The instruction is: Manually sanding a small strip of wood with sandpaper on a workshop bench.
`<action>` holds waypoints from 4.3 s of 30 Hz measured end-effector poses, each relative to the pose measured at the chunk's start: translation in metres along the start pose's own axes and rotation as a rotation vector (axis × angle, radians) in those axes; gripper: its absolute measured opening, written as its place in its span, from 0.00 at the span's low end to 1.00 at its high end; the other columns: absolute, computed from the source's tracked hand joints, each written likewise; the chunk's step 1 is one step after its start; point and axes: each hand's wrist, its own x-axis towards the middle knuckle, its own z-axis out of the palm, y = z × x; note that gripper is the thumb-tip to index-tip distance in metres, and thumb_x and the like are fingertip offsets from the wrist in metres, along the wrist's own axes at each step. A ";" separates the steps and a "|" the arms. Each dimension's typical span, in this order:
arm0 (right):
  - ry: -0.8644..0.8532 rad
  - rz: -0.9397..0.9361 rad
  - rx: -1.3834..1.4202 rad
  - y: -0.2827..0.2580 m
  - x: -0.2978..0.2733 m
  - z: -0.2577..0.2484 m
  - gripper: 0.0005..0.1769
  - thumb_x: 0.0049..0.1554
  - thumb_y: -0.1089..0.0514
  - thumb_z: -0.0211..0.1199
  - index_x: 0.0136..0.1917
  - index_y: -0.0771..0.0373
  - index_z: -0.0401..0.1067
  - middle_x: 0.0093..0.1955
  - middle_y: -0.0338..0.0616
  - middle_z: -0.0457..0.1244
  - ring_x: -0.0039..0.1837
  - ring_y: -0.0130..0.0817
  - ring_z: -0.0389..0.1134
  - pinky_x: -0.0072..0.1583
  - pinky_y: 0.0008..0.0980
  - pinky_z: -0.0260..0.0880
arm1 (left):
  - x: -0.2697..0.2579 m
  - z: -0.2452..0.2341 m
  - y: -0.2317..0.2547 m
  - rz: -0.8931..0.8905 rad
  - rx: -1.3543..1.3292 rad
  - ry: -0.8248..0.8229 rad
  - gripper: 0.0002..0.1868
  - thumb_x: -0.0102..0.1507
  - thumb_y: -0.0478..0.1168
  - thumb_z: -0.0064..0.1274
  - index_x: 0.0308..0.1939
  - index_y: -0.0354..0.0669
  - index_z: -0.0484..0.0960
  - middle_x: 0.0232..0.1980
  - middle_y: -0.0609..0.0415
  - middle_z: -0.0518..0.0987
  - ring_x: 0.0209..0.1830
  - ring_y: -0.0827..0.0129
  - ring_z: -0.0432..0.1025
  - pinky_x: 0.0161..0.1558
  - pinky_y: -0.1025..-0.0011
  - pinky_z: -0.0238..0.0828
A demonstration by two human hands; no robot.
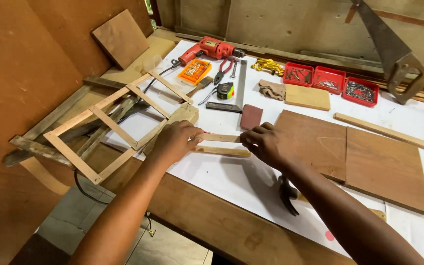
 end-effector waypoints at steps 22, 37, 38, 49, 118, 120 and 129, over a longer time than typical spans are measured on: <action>-0.115 0.044 0.087 0.006 0.014 0.038 0.10 0.52 0.53 0.69 0.48 0.54 0.82 0.58 0.49 0.69 0.53 0.51 0.71 0.52 0.47 0.74 | 0.009 0.024 0.017 0.012 0.437 -0.122 0.09 0.61 0.42 0.57 0.43 0.48 0.89 0.41 0.56 0.85 0.46 0.64 0.75 0.58 0.56 0.57; -0.054 0.078 0.077 -0.008 -0.010 0.021 0.13 0.53 0.52 0.67 0.51 0.56 0.78 0.50 0.45 0.68 0.54 0.47 0.68 0.55 0.46 0.70 | 0.006 0.032 0.055 0.134 0.193 -0.048 0.12 0.60 0.46 0.60 0.43 0.48 0.88 0.42 0.56 0.84 0.46 0.60 0.77 0.56 0.54 0.59; -0.081 0.060 0.064 -0.011 -0.014 0.020 0.12 0.55 0.52 0.66 0.51 0.56 0.78 0.48 0.44 0.68 0.54 0.46 0.68 0.55 0.46 0.69 | 0.004 0.035 0.061 0.127 0.207 -0.077 0.11 0.60 0.47 0.60 0.42 0.49 0.88 0.41 0.56 0.84 0.46 0.61 0.77 0.57 0.54 0.59; -0.018 -0.002 -0.015 -0.005 -0.033 0.029 0.10 0.60 0.49 0.64 0.52 0.52 0.79 0.46 0.40 0.67 0.52 0.41 0.68 0.55 0.44 0.67 | 0.011 0.046 0.078 0.014 0.254 -0.231 0.12 0.62 0.50 0.60 0.44 0.51 0.88 0.42 0.58 0.83 0.47 0.64 0.77 0.57 0.57 0.61; 0.428 1.898 -0.267 0.318 -0.635 -0.324 0.21 0.58 0.56 0.60 0.62 0.37 0.78 0.68 0.33 0.65 0.72 0.42 0.57 0.72 0.49 0.50 | 0.193 0.477 0.778 0.647 -0.081 -0.733 0.13 0.71 0.53 0.51 0.51 0.54 0.84 0.47 0.58 0.84 0.46 0.63 0.80 0.48 0.60 0.79; 0.350 1.837 -0.244 0.319 -0.637 -0.324 0.28 0.50 0.59 0.64 0.62 0.35 0.77 0.70 0.29 0.63 0.71 0.40 0.56 0.72 0.49 0.47 | 0.193 0.487 0.768 0.745 -0.215 -0.474 0.13 0.64 0.52 0.56 0.45 0.51 0.86 0.46 0.55 0.83 0.47 0.60 0.78 0.45 0.58 0.78; 0.362 1.862 -0.269 0.317 -0.631 -0.325 0.29 0.55 0.53 0.67 0.69 0.36 0.72 0.64 0.31 0.68 0.69 0.42 0.60 0.71 0.51 0.52 | 0.192 0.469 0.765 0.742 -0.216 -0.775 0.19 0.62 0.58 0.58 0.49 0.54 0.86 0.48 0.59 0.83 0.49 0.62 0.78 0.51 0.60 0.76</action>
